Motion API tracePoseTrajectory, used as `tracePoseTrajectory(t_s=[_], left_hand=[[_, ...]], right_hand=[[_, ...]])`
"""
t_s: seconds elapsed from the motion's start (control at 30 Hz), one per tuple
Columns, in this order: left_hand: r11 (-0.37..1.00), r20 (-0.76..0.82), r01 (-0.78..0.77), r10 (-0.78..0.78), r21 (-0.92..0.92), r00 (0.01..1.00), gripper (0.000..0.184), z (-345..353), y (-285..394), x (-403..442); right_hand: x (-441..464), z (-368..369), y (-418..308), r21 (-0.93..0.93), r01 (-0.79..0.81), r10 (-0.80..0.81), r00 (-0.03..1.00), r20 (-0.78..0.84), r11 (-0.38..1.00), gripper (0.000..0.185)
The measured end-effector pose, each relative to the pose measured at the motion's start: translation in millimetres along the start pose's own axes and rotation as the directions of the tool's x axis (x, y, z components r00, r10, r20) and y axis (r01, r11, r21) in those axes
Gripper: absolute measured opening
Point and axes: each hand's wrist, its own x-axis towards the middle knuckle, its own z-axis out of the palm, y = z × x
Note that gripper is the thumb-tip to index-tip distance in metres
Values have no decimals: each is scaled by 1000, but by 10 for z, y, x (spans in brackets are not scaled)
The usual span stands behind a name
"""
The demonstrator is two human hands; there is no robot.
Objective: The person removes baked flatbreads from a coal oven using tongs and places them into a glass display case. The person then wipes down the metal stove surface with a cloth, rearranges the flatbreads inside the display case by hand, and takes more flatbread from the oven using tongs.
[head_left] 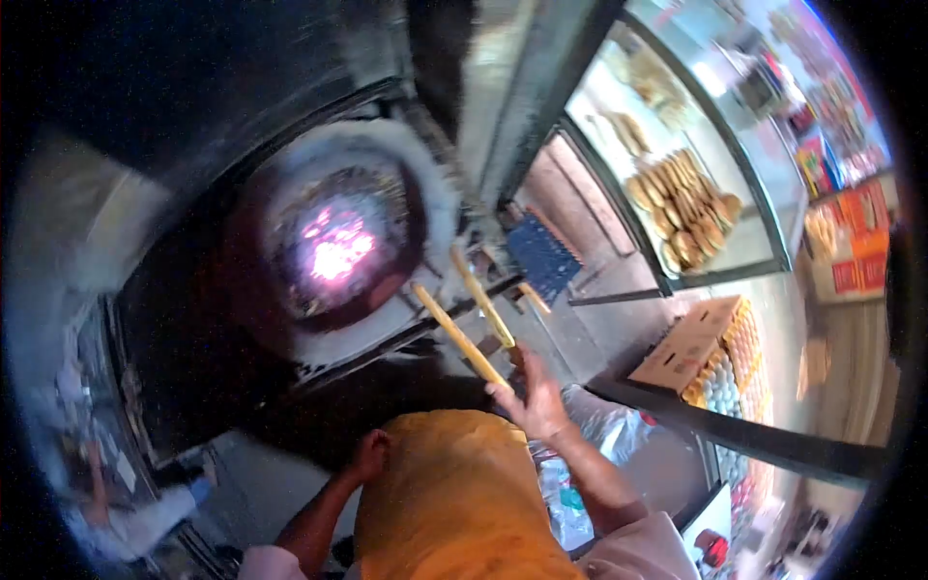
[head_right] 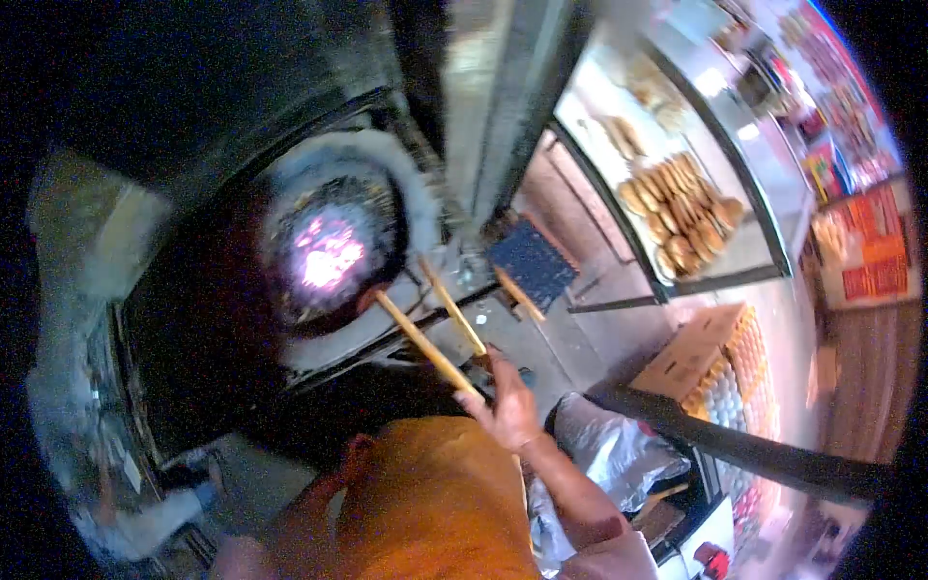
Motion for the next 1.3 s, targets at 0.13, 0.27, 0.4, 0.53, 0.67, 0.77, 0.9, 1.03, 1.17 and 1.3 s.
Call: tracePoseTrajectory(t_s=[0.13,0.27,0.4,0.53,0.67,0.77,0.9,1.03,1.17,1.3], left_hand=[[953,-249,-113,42,-280,968,20,-440,-193,-243],[875,-204,261,-366,-408,908,25,-701,-582,-694],[866,-232,375,-460,-332,857,29,-649,-515,-1042],[923,-522,-169,-39,-346,852,26,201,-2186,-1151],[892,-439,-88,-130,-443,889,25,142,-1813,-1487],[514,-69,164,-405,-842,912,28,0,-1394,-1568],[680,-197,171,-429,-713,881,32,212,-1575,-1559],[945,-393,133,-249,-299,885,35,-189,-580,-1420],[845,-334,71,-286,-530,898,35,-652,507,-1215],[700,-232,-21,-207,-714,950,35,-863,1190,-1028]], right_hand=[[245,-26,-585,-286,-12,104,945,310,958,57],[841,90,-624,-666,296,1,913,407,685,61],[1922,287,-315,-567,390,117,742,660,725,53],[2666,637,-991,-642,474,339,575,744,603,51],[3031,1041,-1403,-845,173,706,479,521,506,63],[3289,1222,-1170,-859,29,792,374,483,511,53],[3403,1240,-968,-826,-206,851,147,505,525,49],[3182,1215,-887,-770,-50,740,325,590,636,44],[2999,1057,-665,-622,174,512,424,747,763,42],[2642,800,-733,-445,-105,437,483,759,889,29]])
